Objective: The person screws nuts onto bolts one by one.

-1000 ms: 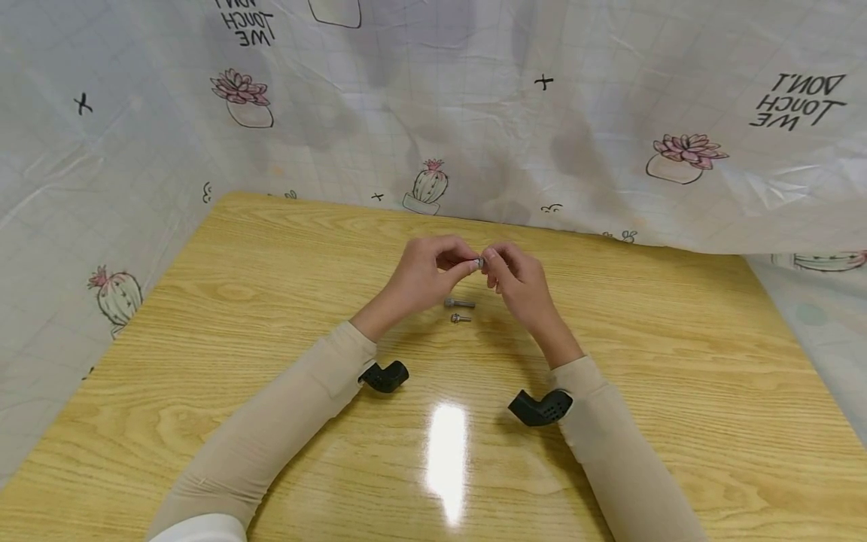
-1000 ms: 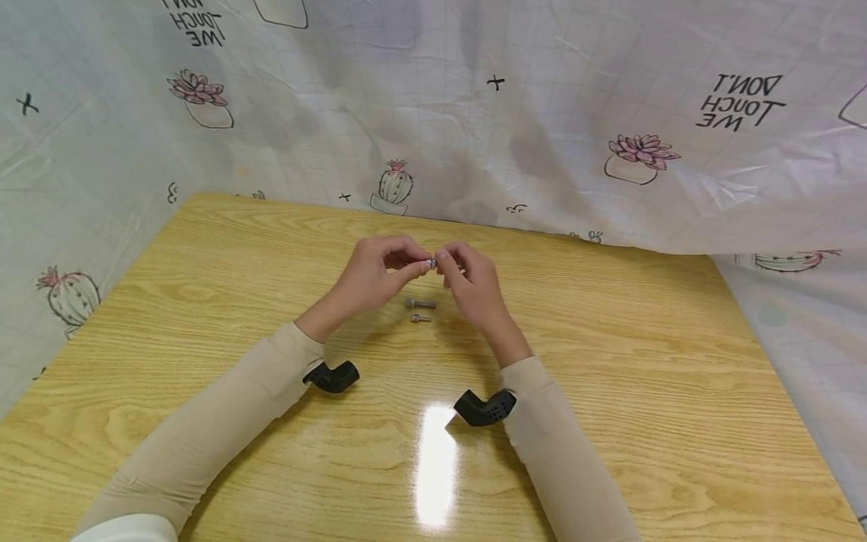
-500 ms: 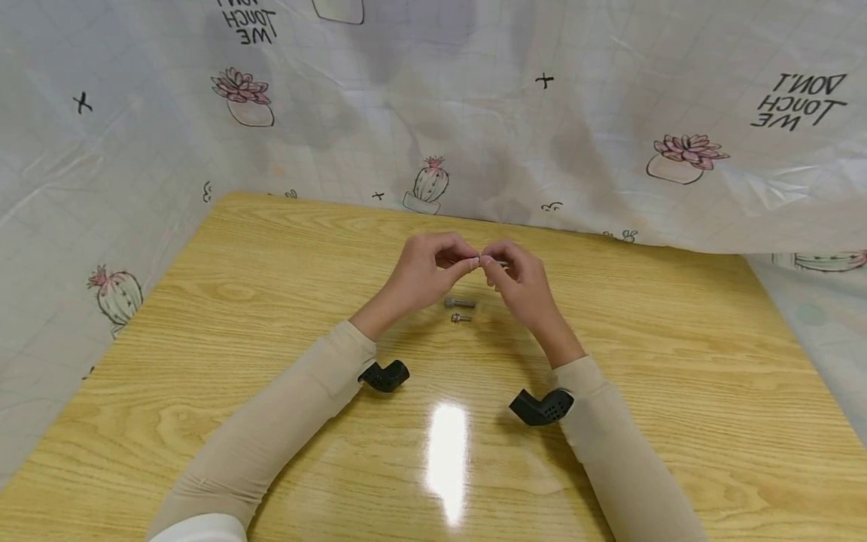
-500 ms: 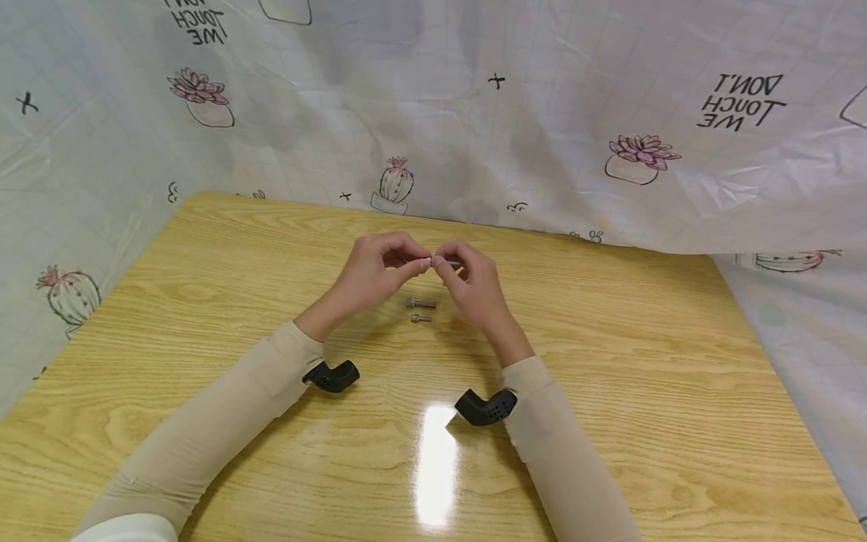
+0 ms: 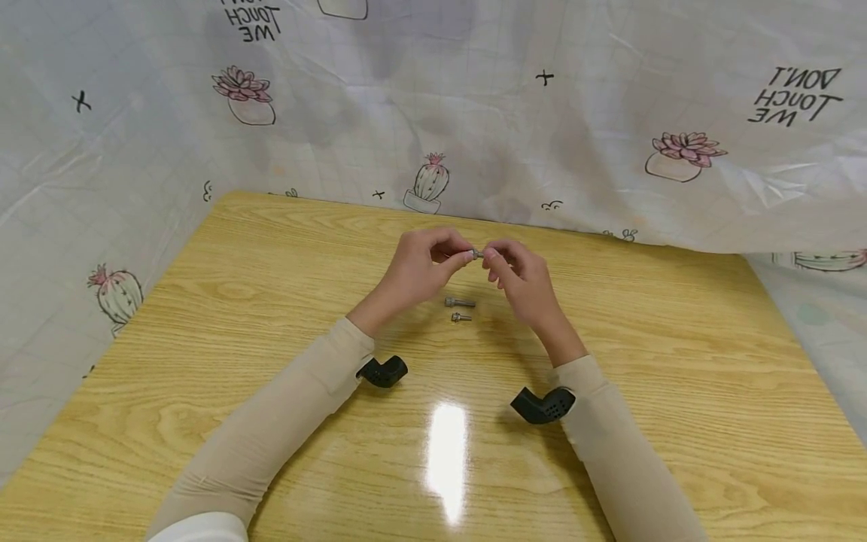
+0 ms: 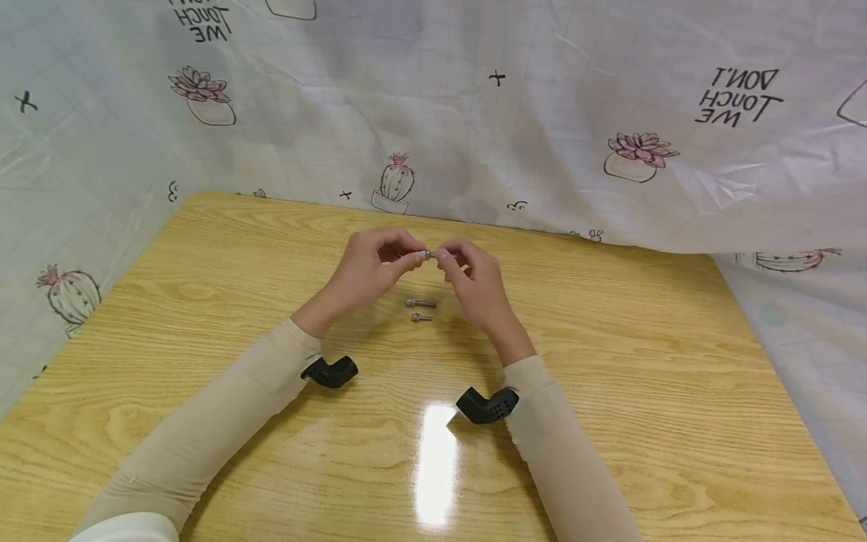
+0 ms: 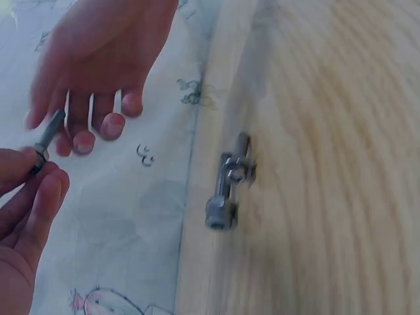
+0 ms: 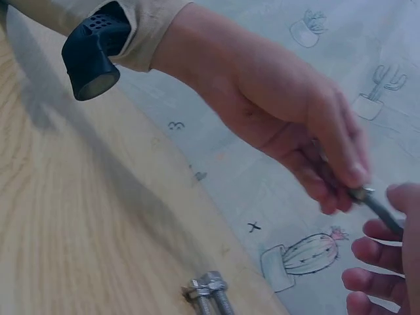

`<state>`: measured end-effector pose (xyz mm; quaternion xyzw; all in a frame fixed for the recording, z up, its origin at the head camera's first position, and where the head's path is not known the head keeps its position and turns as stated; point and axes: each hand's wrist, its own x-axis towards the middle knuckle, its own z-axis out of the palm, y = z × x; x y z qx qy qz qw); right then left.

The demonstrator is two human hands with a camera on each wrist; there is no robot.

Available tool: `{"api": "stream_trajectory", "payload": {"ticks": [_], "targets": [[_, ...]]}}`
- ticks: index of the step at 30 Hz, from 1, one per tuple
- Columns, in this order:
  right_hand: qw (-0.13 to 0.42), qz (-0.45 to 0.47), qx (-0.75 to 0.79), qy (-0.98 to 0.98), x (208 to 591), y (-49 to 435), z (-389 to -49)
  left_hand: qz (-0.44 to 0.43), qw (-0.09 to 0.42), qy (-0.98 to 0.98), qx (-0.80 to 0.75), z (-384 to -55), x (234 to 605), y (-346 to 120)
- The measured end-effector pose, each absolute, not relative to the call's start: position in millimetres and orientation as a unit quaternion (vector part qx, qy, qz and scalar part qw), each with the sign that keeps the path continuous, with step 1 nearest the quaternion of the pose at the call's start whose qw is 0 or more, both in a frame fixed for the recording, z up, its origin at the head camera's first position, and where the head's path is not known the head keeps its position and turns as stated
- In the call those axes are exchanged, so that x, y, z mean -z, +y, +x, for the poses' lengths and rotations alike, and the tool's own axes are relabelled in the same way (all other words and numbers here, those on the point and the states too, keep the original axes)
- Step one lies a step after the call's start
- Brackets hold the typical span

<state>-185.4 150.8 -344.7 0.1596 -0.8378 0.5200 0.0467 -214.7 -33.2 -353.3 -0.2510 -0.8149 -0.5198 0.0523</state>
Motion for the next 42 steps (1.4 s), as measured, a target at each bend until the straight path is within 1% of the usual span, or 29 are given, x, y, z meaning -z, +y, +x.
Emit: {"api": "stream_trajectory", "payload": {"ticks": [4, 10, 15, 20, 24, 29, 36, 42], "targets": [[0.07, 0.147, -0.522, -0.837, 345.1, 154.1, -188.1, -0.226, 0.056, -0.819, 0.525, -218.8, 352.4, -38.9], [0.087, 0.154, -0.518, -0.837, 347.4, 155.4, -189.8, -0.228, 0.055, -0.821, 0.52, -219.5, 350.5, -42.0], [0.098, 0.153, -0.515, -0.838, 365.2, 161.4, -202.6, -0.225, 0.053, -0.827, 0.512, -220.7, 350.1, -41.8], [0.099, 0.157, -0.506, -0.842, 377.3, 166.9, -210.8, -0.216, 0.034, -0.836, 0.504, -223.0, 350.6, -42.0], [0.085, 0.155, -0.492, -0.852, 378.8, 168.4, -212.1, -0.211, 0.019, -0.845, 0.491, -225.3, 352.9, -41.7], [0.055, 0.142, -0.468, -0.871, 378.3, 168.9, -212.9, -0.199, 0.0, -0.853, 0.482, -226.2, 354.8, -41.2], [0.019, 0.14, -0.446, -0.884, 383.0, 169.5, -214.8, -0.199, -0.012, -0.861, 0.467, -228.2, 356.6, -41.5], [0.007, 0.136, -0.448, -0.883, 388.6, 168.8, -216.2, -0.195, -0.033, -0.872, 0.448, -230.0, 357.0, -42.7]]}}
